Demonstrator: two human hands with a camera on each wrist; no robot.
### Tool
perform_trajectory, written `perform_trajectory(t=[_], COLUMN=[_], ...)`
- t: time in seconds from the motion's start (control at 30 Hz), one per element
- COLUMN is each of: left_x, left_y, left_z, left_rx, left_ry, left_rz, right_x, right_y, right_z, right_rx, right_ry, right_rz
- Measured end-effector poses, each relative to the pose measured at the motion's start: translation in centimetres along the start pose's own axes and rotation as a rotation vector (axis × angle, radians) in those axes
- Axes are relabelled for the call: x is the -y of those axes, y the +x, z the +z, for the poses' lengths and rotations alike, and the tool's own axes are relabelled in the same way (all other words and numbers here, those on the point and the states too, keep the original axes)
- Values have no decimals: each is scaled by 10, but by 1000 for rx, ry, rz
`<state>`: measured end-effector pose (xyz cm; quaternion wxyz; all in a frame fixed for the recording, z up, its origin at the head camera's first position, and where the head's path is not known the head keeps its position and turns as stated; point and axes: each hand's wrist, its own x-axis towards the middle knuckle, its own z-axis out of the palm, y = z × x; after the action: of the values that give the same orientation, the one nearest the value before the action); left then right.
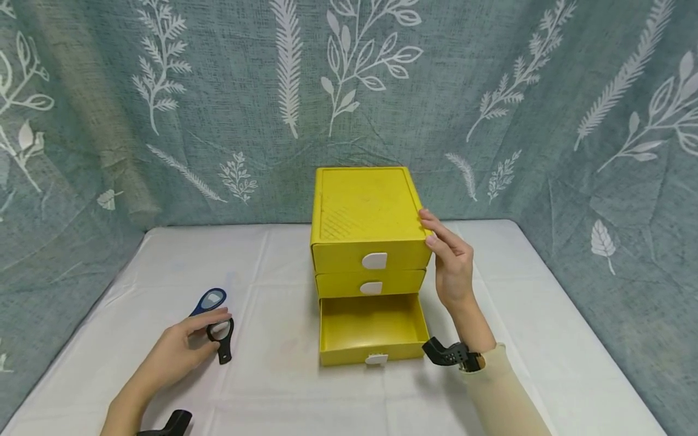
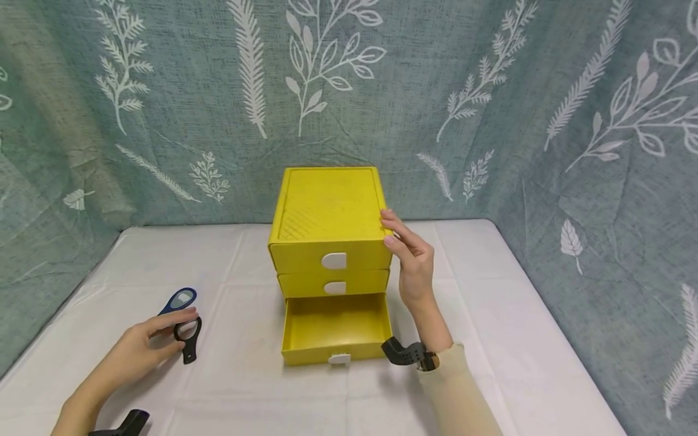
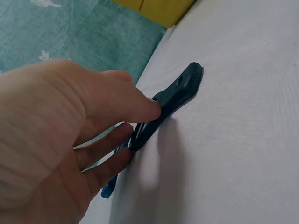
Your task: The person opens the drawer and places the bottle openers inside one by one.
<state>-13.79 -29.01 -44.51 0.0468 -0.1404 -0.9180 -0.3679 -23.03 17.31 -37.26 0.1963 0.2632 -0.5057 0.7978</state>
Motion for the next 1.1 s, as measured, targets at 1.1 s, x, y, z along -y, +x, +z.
perform_trajectory(t=[1.1], left_x=[7], left_y=[2], left_z=[-1], left_rx=[5], left_ry=[55], left_rz=[-126], right_x=[0], right_y=[1], right_z=[2], right_rx=[0], right_ry=[-2], right_rz=[-2])
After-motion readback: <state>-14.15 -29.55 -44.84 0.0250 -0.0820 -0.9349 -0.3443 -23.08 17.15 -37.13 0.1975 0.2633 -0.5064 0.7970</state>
